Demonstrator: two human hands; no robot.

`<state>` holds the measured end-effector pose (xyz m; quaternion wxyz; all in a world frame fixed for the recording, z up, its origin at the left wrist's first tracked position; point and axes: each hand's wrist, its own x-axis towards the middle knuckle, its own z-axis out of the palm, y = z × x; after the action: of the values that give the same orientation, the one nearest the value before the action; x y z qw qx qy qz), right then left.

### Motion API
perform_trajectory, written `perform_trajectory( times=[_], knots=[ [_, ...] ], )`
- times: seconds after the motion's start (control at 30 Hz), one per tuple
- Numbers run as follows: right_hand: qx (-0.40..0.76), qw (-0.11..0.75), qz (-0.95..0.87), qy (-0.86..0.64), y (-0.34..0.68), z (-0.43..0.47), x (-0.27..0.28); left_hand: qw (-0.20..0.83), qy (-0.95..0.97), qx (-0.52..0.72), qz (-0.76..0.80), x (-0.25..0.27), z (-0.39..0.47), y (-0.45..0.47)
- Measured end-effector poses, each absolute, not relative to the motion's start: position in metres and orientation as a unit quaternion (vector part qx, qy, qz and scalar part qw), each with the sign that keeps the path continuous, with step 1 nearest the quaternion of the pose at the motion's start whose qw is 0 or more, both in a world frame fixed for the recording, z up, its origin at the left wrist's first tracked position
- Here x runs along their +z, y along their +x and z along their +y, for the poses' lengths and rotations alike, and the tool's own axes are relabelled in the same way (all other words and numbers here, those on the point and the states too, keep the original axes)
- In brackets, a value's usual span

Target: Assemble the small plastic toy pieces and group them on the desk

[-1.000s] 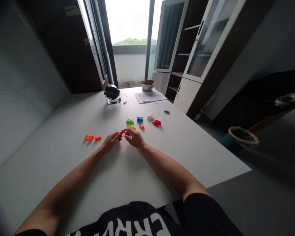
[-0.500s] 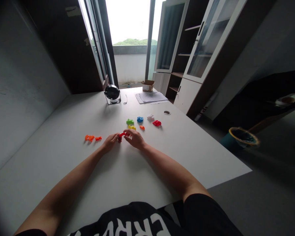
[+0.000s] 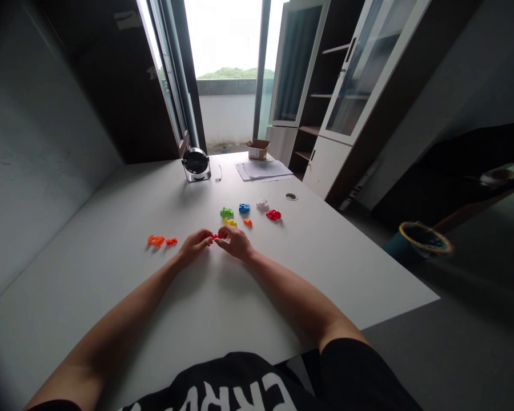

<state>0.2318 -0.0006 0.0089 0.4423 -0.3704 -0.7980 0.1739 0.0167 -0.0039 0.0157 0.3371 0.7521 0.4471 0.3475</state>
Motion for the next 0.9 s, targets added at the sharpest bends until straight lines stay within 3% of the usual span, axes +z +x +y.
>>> perform_trajectory(
  times=[0.9],
  knots=[
    [0.141,0.446,-0.808,-0.358,0.2304,-0.0012,0.0084,0.335,0.759,0.329,0.451,0.0196,-0.0042,0.0172]
  ],
)
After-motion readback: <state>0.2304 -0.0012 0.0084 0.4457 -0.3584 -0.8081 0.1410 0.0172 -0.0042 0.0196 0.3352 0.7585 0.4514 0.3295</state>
